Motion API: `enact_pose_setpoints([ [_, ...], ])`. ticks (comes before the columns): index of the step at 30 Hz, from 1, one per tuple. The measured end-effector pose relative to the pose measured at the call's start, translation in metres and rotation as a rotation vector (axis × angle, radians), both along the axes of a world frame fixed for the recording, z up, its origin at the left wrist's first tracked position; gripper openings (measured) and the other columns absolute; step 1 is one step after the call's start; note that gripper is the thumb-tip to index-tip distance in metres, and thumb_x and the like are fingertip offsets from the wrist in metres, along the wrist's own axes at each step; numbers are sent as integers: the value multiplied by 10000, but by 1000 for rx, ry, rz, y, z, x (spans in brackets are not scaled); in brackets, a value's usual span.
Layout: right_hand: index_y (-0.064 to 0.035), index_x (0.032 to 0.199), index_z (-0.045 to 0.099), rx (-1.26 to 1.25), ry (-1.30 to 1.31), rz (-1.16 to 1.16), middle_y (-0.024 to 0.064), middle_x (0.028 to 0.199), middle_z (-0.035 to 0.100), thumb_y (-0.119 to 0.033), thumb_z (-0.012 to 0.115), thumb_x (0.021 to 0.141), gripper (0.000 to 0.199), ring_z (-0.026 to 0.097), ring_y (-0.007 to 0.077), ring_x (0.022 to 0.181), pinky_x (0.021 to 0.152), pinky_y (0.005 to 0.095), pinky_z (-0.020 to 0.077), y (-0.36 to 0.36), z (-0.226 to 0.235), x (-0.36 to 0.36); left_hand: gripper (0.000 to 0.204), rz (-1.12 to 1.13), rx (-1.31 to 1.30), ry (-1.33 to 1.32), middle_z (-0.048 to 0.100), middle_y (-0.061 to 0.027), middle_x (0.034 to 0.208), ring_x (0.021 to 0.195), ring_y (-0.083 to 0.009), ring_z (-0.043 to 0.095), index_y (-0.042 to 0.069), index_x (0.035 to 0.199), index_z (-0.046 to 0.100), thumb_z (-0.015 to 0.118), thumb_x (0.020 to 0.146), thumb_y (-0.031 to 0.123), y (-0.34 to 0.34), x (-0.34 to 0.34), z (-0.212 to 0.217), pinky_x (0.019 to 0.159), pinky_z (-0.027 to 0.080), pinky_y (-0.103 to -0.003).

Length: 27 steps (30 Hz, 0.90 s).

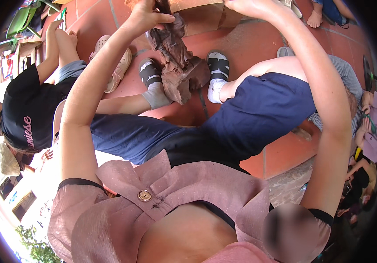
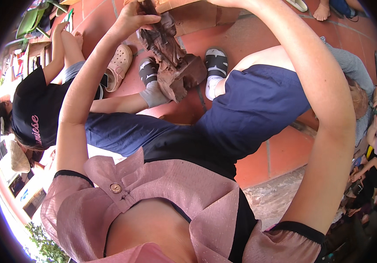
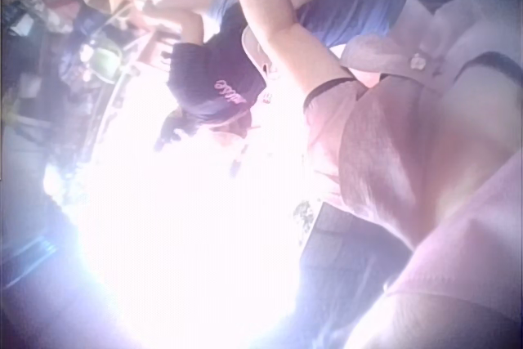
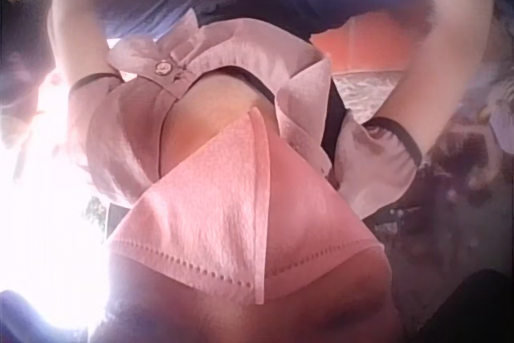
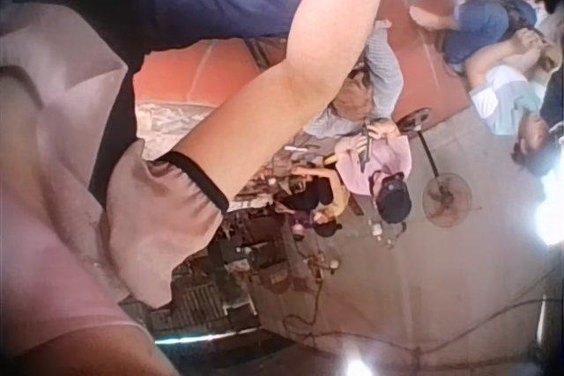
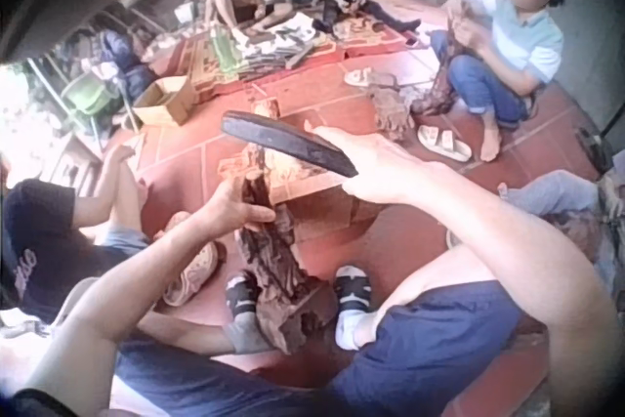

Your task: The person sits on the floor and uses a chisel and mallet to carve a wooden figurine. They repeatedly strike the chisel to shape the wood, occasionally adjusting the piece and clearing away wood shavings.

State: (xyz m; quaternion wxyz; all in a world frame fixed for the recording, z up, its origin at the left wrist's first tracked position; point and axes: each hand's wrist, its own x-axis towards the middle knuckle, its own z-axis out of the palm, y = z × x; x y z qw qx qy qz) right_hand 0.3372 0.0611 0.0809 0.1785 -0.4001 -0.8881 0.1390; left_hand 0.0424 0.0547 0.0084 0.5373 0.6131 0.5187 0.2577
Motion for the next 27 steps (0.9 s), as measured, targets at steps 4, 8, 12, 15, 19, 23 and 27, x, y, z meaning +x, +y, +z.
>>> enact_pose_setpoints([
  [4,-158,1495,452,-141,-272,-95,252,1145,687,0,593,806,722,664,433,1073,906,502,529,-14,23,-4,423,114,34,75,659,-60,915,728,-161,664,16,1129,611,839,773,7,-13,1,-12,595,590,-302],
  [8,-108,1381,536,-56,122,-103,253,1120,685,-41,612,808,583,670,422,1071,906,472,533,-12,6,-4,378,74,65,-47,683,-63,904,737,-163,676,19,1114,616,808,789,-4,-20,-8,-6,599,591,-300],
  [12,-25,1136,595,-32,156,-281,246,987,679,-185,730,755,435,684,403,967,836,461,531,-10,14,12,353,50,77,16,687,-59,900,734,-159,679,15,1103,624,801,799,0,-10,3,12,594,577,-275],
  [15,-11,1010,581,-83,179,-343,229,888,660,-240,767,726,409,679,392,898,780,469,522,-10,13,8,348,37,73,36,678,-51,893,762,-147,669,16,1091,622,806,797,3,-14,-7,2,636,577,-290],
  [19,-28,1034,549,-30,-54,-227,260,895,662,-140,697,763,328,676,439,905,764,500,516,-7,-4,15,352,32,202,75,672,-27,894,798,-131,650,24,1080,618,817,790,6,-21,-2,-5,708,567,-302],
  [23,-40,1040,511,-134,-229,-222,281,913,662,-41,620,781,281,660,478,921,752,534,505,-17,-2,15,416,76,189,-17,675,-11,926,816,-120,639,28,1133,615,833,779,11,-19,5,-16,723,559,-301],
  [27,-37,1035,509,-86,76,-195,267,879,651,-32,618,773,284,658,476,902,750,530,504,-13,-19,15,461,54,192,16,693,-26,951,816,-127,651,39,1166,619,851,768,32,-19,-1,-17,697,567,-306],
])
